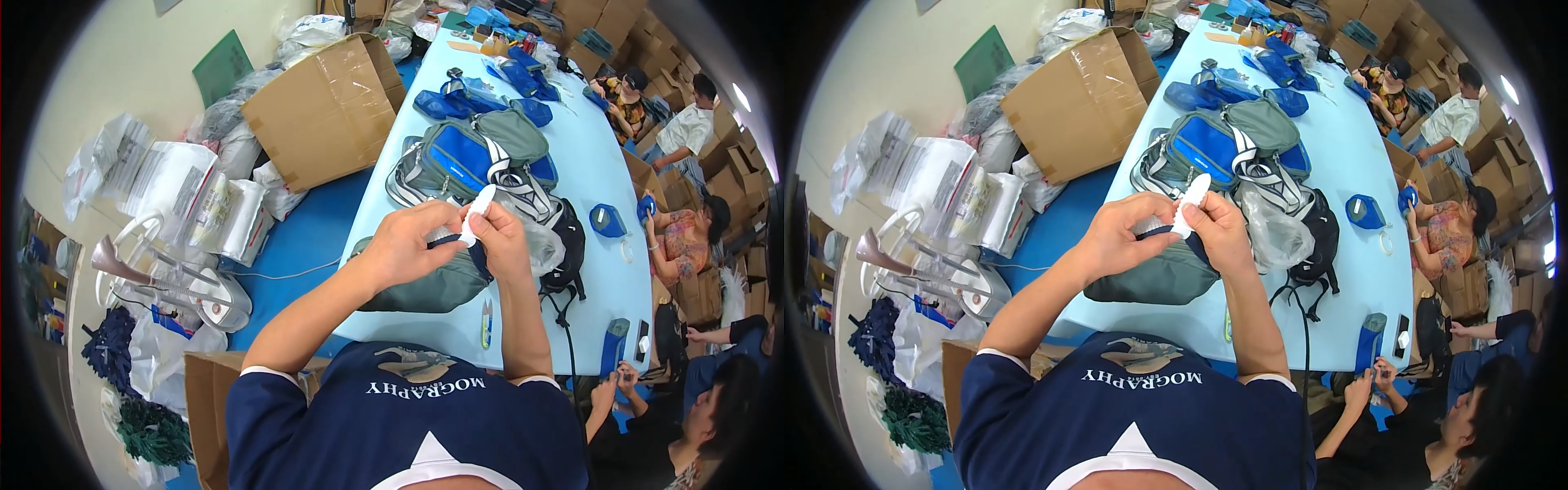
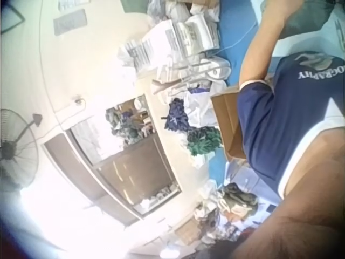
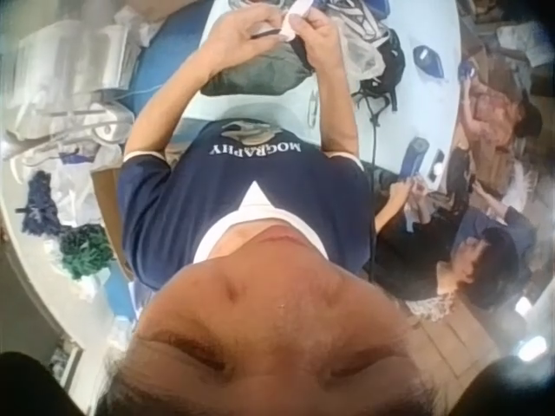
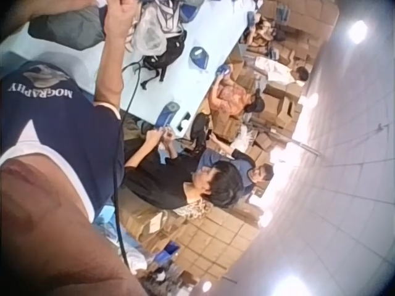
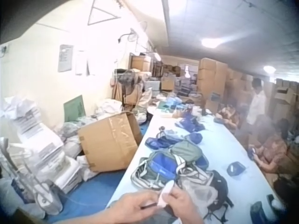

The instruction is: The recorder is finishing the assembly of small bags by applying white protective padding to the straps and handles, checking zippers, and organizing them on a workbench.

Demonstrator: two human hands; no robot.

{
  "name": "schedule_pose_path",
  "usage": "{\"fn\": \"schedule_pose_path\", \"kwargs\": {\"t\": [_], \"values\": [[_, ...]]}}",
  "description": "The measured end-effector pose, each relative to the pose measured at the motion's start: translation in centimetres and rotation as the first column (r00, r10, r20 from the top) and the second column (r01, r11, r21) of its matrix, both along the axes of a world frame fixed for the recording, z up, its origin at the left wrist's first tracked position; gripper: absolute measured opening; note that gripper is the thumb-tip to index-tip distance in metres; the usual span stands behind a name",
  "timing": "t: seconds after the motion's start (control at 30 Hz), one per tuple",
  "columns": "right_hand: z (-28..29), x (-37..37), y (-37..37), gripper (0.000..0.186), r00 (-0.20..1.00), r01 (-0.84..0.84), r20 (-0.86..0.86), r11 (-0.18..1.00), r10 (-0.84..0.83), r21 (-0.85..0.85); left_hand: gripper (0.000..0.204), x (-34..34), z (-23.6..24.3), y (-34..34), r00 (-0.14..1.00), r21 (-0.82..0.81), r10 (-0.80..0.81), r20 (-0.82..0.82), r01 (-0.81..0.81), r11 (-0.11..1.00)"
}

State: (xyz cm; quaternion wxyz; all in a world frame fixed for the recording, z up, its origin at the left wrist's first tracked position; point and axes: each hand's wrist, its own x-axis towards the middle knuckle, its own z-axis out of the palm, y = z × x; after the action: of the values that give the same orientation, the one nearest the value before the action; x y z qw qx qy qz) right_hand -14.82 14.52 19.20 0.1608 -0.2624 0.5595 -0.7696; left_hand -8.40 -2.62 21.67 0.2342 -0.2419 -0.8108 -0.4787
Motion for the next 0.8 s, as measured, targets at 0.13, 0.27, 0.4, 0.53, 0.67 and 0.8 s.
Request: {"fn": "schedule_pose_path", "kwargs": {"t": [0.13, 0.27, 0.4, 0.53, 0.67, 0.8], "values": [[1.0, 0.3, 0.1, 0.015, 0.997, -0.006, -0.076, 0.999, 0.008, 0.035, 0.019, 0.5, 0.2, 0.1, 0.999, 0.025, 0.013, -0.051, -0.011, 1.0], [1.2, 0.4, 0.2, 0.014, 0.996, -0.018, -0.087, 0.997, 0.024, 0.073, 0.014, 0.7, 0.7, 0.8, 0.981, 0.005, 0.035, -0.193, -0.034, 0.999], [1.2, 0.4, -0.2, 0.013, 0.993, -0.017, -0.116, 0.995, 0.029, 0.103, 0.01, 1.2, 1.1, 0.9, 0.98, -0.018, 0.079, -0.181, -0.083, 0.996], [1.1, 0.9, -0.3, 0.008, 0.985, 0.074, -0.162, 0.992, -0.057, 0.101, 0.01, 1.1, 1.2, 1.1, 0.977, -0.088, 0.047, -0.207, -0.066, 0.994], [1.2, 1.5, -0.7, 0.009, 0.98, 0.134, -0.16, 0.988, -0.121, 0.072, 0.013, 1.2, 0.9, 1.1, 0.963, -0.128, 0.051, -0.266, -0.087, 0.988], [1.3, 0.9, -0.1, 0.01, 0.983, 0.081, -0.171, 0.993, -0.067, 0.08, 0.016, 1.1, 0.8, 1.3, 0.967, -0.037, 0.078, -0.244, -0.089, 0.995]]}}
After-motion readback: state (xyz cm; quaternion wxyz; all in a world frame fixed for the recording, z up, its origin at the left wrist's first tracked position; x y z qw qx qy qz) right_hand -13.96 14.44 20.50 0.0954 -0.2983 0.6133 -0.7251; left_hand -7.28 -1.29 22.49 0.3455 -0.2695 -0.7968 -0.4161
